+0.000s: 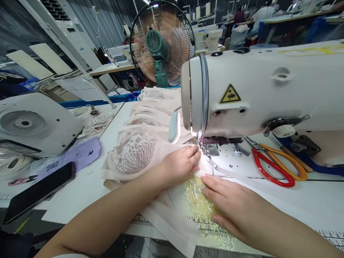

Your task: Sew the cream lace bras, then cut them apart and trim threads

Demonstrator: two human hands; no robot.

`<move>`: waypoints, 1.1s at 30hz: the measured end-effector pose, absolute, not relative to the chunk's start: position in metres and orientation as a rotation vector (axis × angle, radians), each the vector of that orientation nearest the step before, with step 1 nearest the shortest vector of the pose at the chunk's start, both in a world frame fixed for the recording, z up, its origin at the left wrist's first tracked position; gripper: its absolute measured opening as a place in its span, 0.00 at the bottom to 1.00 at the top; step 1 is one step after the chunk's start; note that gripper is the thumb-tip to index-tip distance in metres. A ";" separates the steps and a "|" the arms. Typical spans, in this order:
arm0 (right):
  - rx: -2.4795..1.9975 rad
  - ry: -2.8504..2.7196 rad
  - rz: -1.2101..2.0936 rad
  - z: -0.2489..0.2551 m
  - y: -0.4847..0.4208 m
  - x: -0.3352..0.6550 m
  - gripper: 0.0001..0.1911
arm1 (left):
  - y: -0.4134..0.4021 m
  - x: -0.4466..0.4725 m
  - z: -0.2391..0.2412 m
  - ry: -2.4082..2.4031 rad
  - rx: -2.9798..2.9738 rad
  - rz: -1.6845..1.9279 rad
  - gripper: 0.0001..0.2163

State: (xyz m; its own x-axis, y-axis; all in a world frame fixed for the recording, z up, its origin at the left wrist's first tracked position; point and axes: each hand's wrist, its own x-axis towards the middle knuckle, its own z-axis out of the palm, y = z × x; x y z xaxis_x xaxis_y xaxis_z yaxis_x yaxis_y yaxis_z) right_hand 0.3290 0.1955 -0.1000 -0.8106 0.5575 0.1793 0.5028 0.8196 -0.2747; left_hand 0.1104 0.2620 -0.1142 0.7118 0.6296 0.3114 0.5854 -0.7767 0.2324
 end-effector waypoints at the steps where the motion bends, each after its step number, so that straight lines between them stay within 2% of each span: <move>1: -0.835 -2.758 0.302 -0.103 0.195 0.328 0.21 | 0.264 0.110 -0.114 1.011 2.818 0.524 0.20; 8: -0.797 -2.745 0.223 -0.116 0.197 0.320 0.25 | 0.260 0.111 -0.092 1.135 2.907 0.275 0.14; 11: -0.771 -2.716 0.245 -0.110 0.198 0.320 0.21 | 0.245 0.112 -0.080 1.006 3.002 0.144 0.12; 17: -0.733 -2.638 0.395 -0.100 0.201 0.319 0.13 | 0.222 0.112 -0.070 1.221 2.932 -0.186 0.10; 26: -0.722 -2.670 0.498 -0.099 0.199 0.319 0.11 | 0.231 0.109 -0.077 1.031 2.984 -0.088 0.15; 33: -0.708 -2.680 0.457 -0.098 0.198 0.319 0.11 | 0.232 0.107 -0.076 1.030 2.956 -0.104 0.14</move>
State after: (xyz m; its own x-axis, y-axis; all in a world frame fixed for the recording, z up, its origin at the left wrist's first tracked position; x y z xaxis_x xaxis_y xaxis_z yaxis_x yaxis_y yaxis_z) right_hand 0.3193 0.1983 -0.0977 -0.8217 0.5209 0.2313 0.4149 0.8250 -0.3838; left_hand 0.1070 0.2319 -0.0757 0.7815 0.6204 -0.0658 0.6210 -0.7837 -0.0126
